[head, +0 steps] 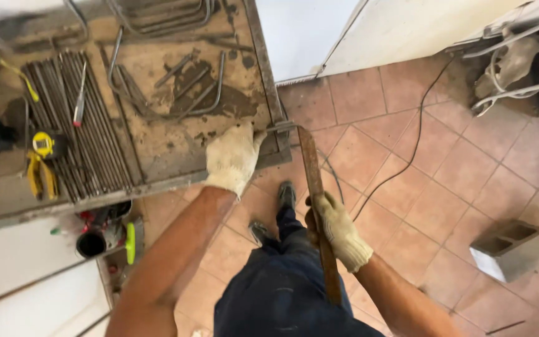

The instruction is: Bending metal rods into U-shapes using a jig and a lever on a workbench

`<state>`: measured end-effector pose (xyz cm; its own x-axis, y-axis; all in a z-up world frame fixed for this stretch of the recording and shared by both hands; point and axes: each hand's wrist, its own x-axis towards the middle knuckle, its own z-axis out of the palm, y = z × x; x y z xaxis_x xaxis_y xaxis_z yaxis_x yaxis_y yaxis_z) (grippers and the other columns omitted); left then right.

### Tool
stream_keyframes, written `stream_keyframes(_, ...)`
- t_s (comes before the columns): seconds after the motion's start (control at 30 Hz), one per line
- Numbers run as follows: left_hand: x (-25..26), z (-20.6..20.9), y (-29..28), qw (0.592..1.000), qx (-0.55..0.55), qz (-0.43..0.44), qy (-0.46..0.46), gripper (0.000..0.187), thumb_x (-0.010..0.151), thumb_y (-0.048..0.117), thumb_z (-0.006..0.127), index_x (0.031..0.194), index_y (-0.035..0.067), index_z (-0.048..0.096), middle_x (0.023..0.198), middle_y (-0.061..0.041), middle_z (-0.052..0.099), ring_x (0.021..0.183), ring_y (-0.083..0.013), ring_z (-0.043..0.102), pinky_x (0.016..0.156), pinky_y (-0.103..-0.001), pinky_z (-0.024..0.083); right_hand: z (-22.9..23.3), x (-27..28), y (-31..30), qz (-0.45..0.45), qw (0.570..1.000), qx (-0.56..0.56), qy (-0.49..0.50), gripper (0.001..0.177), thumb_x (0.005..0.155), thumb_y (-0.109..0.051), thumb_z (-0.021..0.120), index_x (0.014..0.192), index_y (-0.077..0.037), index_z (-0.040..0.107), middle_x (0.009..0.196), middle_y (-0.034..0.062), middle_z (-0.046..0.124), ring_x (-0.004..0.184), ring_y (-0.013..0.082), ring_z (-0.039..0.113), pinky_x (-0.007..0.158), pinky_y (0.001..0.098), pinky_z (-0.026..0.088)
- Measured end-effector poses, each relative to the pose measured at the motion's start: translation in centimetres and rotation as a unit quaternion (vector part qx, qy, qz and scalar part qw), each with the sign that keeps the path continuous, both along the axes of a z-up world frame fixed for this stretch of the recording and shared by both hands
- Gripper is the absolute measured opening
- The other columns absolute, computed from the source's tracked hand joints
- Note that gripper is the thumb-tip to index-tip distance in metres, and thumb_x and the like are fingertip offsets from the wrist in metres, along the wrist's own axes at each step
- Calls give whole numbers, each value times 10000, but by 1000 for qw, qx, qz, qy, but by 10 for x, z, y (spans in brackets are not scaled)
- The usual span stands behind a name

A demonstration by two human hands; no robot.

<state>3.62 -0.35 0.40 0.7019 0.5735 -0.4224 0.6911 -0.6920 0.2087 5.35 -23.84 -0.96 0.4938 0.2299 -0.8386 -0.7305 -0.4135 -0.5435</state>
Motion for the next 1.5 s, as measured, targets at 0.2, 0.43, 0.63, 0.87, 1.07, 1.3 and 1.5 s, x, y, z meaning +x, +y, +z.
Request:
stream_keyframes(0.2, -9, 1, -2, 999, -16, -10, -37, 477, 1040, 554, 483, 1087, 124, 683, 931, -153, 776, 909, -377, 765, 734, -538, 618, -8, -11, -8, -60, 995, 73, -40, 360, 993, -312, 573, 1071, 37, 615, 570, 242, 521, 340, 316, 497, 284, 406, 441)
stream_keyframes(0.43, -15, -15, 1, 994, 59, -50, -83, 422, 1045, 507, 502, 1016, 141, 709, 898, -112, 787, 877, -302, 783, 701, -471, 637, 4, -20, -47, 36, 996, 63, -49, 346, 1010, -321, 549, 1085, 12, 604, 602, 268, 594, 383, 357, 588, 345, 454, 516)
stream_keyframes(0.63, -15, -10, 5, 997, -15, -28, -73, 468, 1042, 529, 449, 1050, 122, 680, 1008, -130, 768, 992, -364, 744, 819, -522, 602, -6, -46, -105, 35, 999, 4, -6, 520, 988, -367, 611, 1316, 34, 555, 651, 286, 587, 428, 379, 598, 380, 495, 516)
stream_keyframes(0.87, -16, -9, 5, 998, -8, -24, -57, 492, 1053, 541, 408, 1043, 128, 676, 1025, -125, 766, 1020, -346, 738, 834, -531, 593, -32, -22, -80, 34, 996, 76, -24, 388, 1010, -358, 582, 1155, 0, 613, 597, 252, 569, 381, 357, 572, 332, 449, 491)
stream_keyframes(1.07, -14, -29, 3, 994, 64, -29, -86, 454, 1034, 560, 469, 954, 164, 675, 897, -89, 773, 909, -310, 771, 739, -466, 618, -21, 5, -25, 26, 996, 69, -41, 426, 984, -421, 613, 1088, -8, 609, 573, 203, 538, 361, 315, 535, 307, 428, 466)
stream_keyframes(1.3, -18, -56, -5, 971, 194, -32, -135, 387, 958, 570, 598, 829, 211, 661, 714, -34, 730, 732, -268, 776, 590, -410, 611, 9, -2, -4, -46, 996, 71, -1, 389, 1030, -368, 523, 1070, 15, 579, 537, 151, 425, 340, 271, 439, 301, 365, 376)
stream_keyframes(1.5, -19, -56, -4, 958, 229, -48, -168, 416, 946, 613, 578, 801, 230, 650, 666, -9, 712, 679, -229, 769, 540, -370, 599, 9, -2, -2, -18, 998, 55, 5, 349, 1021, -305, 523, 1066, 39, 567, 578, 213, 474, 366, 314, 491, 316, 411, 435)
